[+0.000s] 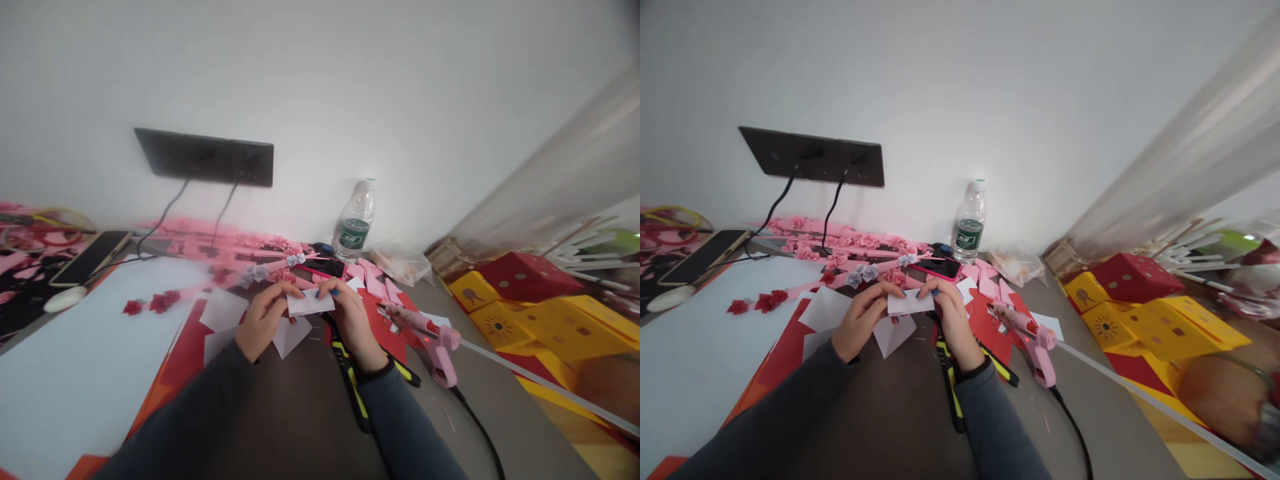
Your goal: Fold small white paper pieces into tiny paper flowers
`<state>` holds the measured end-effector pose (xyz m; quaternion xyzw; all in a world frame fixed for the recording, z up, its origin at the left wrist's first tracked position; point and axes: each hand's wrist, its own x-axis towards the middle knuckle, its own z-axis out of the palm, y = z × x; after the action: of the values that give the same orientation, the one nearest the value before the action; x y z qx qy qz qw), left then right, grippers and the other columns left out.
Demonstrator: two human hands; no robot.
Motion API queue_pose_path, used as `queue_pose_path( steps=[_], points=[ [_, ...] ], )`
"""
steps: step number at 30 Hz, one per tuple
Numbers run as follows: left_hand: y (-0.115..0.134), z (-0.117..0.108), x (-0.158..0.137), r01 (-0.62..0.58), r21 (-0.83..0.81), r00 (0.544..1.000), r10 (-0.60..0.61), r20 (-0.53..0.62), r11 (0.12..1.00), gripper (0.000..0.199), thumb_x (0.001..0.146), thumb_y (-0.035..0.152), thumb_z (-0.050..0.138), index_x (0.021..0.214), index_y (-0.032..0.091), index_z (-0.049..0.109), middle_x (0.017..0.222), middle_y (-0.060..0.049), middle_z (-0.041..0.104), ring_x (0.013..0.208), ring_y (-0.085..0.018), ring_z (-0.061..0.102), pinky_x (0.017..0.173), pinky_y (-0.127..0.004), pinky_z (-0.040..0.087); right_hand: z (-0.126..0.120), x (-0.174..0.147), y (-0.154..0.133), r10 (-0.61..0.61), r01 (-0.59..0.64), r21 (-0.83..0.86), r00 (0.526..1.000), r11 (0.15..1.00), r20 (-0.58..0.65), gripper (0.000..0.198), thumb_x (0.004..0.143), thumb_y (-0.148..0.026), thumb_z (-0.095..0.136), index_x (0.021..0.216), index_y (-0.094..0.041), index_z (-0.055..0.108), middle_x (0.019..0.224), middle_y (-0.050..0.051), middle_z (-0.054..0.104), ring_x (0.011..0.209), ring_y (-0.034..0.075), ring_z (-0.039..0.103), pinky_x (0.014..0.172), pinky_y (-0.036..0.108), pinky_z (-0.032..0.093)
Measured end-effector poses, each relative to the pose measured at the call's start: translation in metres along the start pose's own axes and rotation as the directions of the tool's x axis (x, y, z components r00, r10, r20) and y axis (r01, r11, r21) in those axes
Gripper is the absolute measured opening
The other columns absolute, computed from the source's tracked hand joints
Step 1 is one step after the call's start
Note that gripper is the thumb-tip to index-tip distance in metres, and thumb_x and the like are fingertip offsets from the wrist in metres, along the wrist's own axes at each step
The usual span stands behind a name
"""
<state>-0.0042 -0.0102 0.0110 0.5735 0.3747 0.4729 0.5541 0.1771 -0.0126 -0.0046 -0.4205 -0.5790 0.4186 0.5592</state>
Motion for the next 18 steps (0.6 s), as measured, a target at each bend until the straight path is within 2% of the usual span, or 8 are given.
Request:
queue_pose_path(
  steps=[2,5,8,12,15,18],
  points=[
    [0.0,-0.002,-0.001,-0.016,0.053,0.999,0.015,0.03,0.998,0.027,0.086,0.02,0.046,0.09,0.016,0.072,0.089,-0.006,0.069,0.064,-0.015,0.06,0.062,-0.027,0.052,0.002,0.0,-0.002,0.002,-0.002,0.025,1.0,1.0,-0.006,0.025,0.092,-0.039,0.047,0.078,-0.021,0.058,0.076,0.002,0.053,0.067,0.018,0.05,0.057,0.028,0.039],
    [0.001,-0.002,-0.001,-0.043,0.126,0.998,0.038,0.042,0.991,0.026,0.089,0.025,0.047,0.096,0.016,0.071,0.085,-0.005,0.069,0.062,-0.014,0.058,0.061,-0.026,0.05,0.007,-0.002,-0.008,0.005,-0.005,0.045,1.0,0.999,0.003,0.017,0.089,-0.039,0.059,0.091,-0.023,0.053,0.079,-0.001,0.052,0.063,0.015,0.049,0.056,0.025,0.04],
    [0.001,-0.001,0.0,-0.017,0.126,1.0,0.018,-0.005,0.992,0.023,0.088,0.032,0.056,0.105,0.018,0.065,0.078,-0.003,0.068,0.062,-0.014,0.059,0.056,-0.024,0.047,0.012,-0.003,-0.012,-0.006,0.004,0.038,0.999,0.999,0.048,0.026,0.09,-0.04,0.059,0.108,-0.026,0.048,0.087,0.0,0.056,0.068,0.016,0.053,0.059,0.026,0.043],
    [-0.003,0.0,0.003,0.067,0.132,0.997,-0.072,0.03,0.989,0.021,0.085,0.037,0.062,0.09,0.017,0.065,0.073,-0.002,0.067,0.063,-0.015,0.061,0.054,-0.023,0.045,0.013,-0.002,-0.013,-0.026,0.021,0.06,0.995,0.998,0.098,0.036,0.089,-0.043,0.062,0.118,-0.025,0.048,0.09,0.002,0.06,0.071,0.016,0.056,0.06,0.026,0.045],
    [-0.003,0.001,0.003,0.071,0.156,0.995,-0.081,0.059,0.985,0.019,0.083,0.035,0.062,0.086,0.016,0.064,0.076,-0.003,0.067,0.067,-0.016,0.062,0.057,-0.022,0.046,0.011,0.0,-0.009,0.003,-0.007,0.118,0.999,0.993,0.04,0.036,0.085,-0.044,0.068,0.112,-0.024,0.054,0.082,0.001,0.06,0.068,0.015,0.056,0.06,0.026,0.046],
    [-0.001,0.002,0.001,0.038,0.199,0.994,-0.057,0.089,0.979,0.018,0.082,0.032,0.063,0.09,0.016,0.064,0.086,-0.005,0.069,0.079,-0.018,0.064,0.062,-0.022,0.048,0.008,0.002,-0.005,0.057,-0.057,0.117,0.998,0.992,0.006,0.029,0.08,-0.046,0.072,0.091,-0.022,0.06,0.072,-0.001,0.06,0.061,0.014,0.054,0.057,0.025,0.046]
  ],
)
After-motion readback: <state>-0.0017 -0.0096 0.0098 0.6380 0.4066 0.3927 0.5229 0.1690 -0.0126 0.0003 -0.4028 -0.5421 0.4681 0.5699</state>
